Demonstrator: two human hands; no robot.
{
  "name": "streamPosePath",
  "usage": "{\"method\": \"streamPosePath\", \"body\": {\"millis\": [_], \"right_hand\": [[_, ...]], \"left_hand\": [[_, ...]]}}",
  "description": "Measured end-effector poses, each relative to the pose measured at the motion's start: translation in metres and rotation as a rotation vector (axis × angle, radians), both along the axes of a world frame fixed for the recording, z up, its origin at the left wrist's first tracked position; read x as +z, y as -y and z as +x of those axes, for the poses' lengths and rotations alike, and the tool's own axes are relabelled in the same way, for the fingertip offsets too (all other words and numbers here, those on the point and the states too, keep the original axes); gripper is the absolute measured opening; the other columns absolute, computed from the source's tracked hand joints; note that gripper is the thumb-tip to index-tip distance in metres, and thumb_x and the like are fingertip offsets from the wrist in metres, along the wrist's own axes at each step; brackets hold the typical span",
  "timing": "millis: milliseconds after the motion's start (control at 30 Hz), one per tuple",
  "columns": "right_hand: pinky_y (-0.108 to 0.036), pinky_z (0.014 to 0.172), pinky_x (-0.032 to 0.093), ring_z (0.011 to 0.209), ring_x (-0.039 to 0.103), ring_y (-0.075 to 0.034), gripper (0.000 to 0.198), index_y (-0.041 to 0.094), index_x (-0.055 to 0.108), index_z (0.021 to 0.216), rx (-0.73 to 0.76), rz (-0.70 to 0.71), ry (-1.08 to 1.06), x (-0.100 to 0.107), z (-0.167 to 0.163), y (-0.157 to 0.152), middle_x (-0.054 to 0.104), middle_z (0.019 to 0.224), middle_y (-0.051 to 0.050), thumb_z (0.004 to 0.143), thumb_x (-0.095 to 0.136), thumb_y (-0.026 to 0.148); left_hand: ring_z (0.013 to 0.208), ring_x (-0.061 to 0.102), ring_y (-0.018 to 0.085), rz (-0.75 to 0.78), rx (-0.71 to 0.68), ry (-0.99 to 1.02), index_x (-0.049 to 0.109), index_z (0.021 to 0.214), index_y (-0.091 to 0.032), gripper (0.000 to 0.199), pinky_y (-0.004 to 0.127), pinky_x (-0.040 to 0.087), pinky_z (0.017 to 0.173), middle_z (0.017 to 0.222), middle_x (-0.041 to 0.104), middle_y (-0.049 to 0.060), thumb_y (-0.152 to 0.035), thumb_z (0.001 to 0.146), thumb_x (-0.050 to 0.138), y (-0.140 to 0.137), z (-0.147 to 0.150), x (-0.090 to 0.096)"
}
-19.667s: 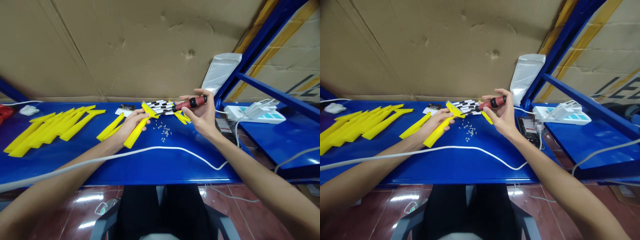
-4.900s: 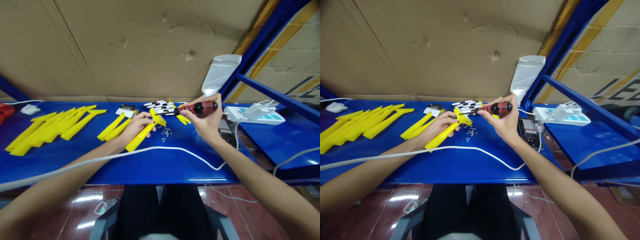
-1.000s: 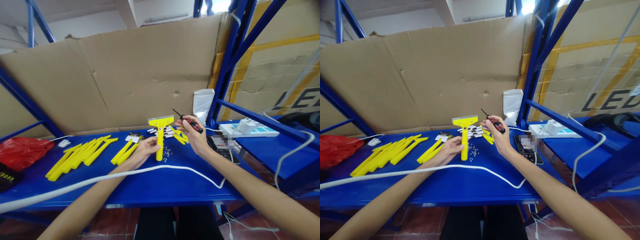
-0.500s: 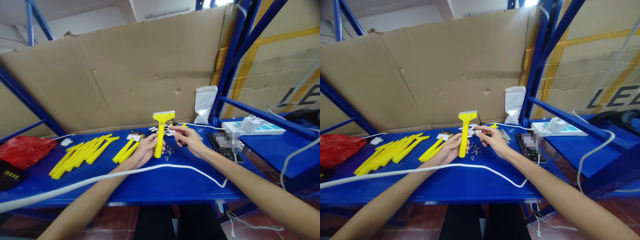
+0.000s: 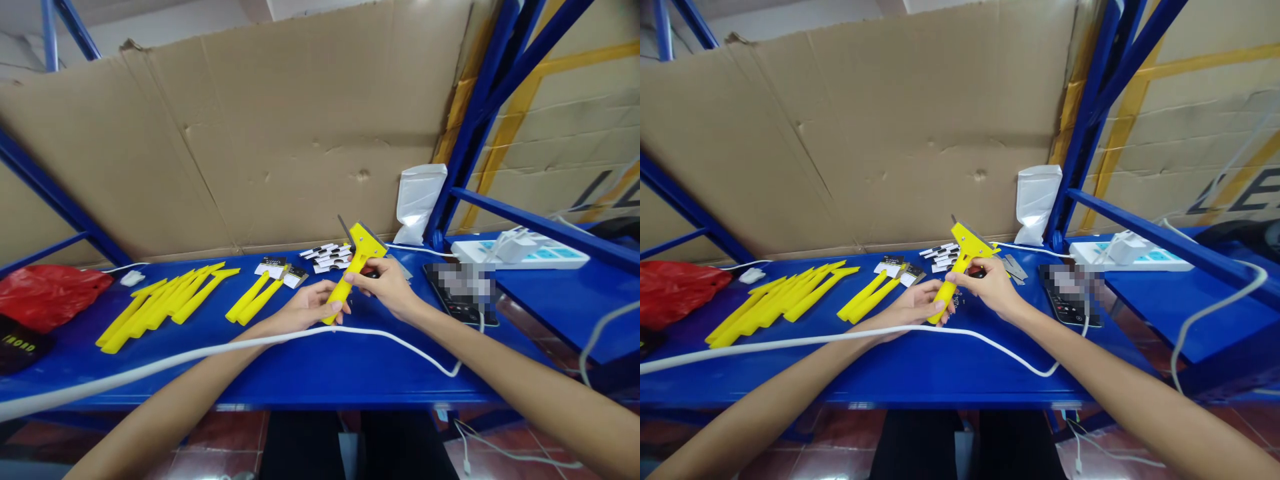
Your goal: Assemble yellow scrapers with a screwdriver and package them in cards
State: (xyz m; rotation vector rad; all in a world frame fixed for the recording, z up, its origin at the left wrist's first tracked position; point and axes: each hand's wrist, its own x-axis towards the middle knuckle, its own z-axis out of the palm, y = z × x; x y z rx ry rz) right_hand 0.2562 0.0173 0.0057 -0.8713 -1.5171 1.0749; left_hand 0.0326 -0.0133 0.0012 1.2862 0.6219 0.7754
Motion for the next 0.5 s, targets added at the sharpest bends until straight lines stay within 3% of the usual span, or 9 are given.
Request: {"method": "streamPosePath", "body": {"millis": [133,300,500], "right_hand": [[-0.028,0.049,0.034,0.050,0.049,-0.011,0.050,0.017,0.074,0.071,-0.047,0.058,0.035,0.0015,0.0009,-0.0021,0.062,0.060,0.000,0.075,0.093,0.063],[-0.028,0.047,0.033,0.048,0.049,-0.010,0.043,0.018,0.083,0.090,0.032,0.104,0.026,0.0046,-0.0002,0.0007,0.065,0.067,0.000,0.086,0.086,0.060],[-0.027,0.048,0.037,0.054,0.056,-0.011,0.040,0.019,0.084,0.097,0.117,0.069,-0.004,0.0050,0.0013,0.0050,0.071,0.080,-0.002,0.089,0.085,0.058]], "left_hand": [[0.084,0.072,0.017,-0.017,-0.007,0.010,0.073,0.121,-0.014,0.045,0.030,0.055,0.077,0.105,0.076,0.011,-0.044,0.092,0.091,-0.0002,0.0003,-0.0021],[0.082,0.072,0.018,-0.070,-0.011,0.075,0.074,0.124,-0.014,0.046,0.031,0.056,0.073,0.105,0.075,0.012,-0.043,0.092,0.091,-0.0009,0.0002,-0.0015],[0.082,0.073,0.019,-0.075,-0.049,0.085,0.076,0.123,-0.013,0.041,0.031,0.057,0.075,0.106,0.076,0.013,-0.041,0.096,0.087,-0.0006,-0.0005,0.0002]]}}
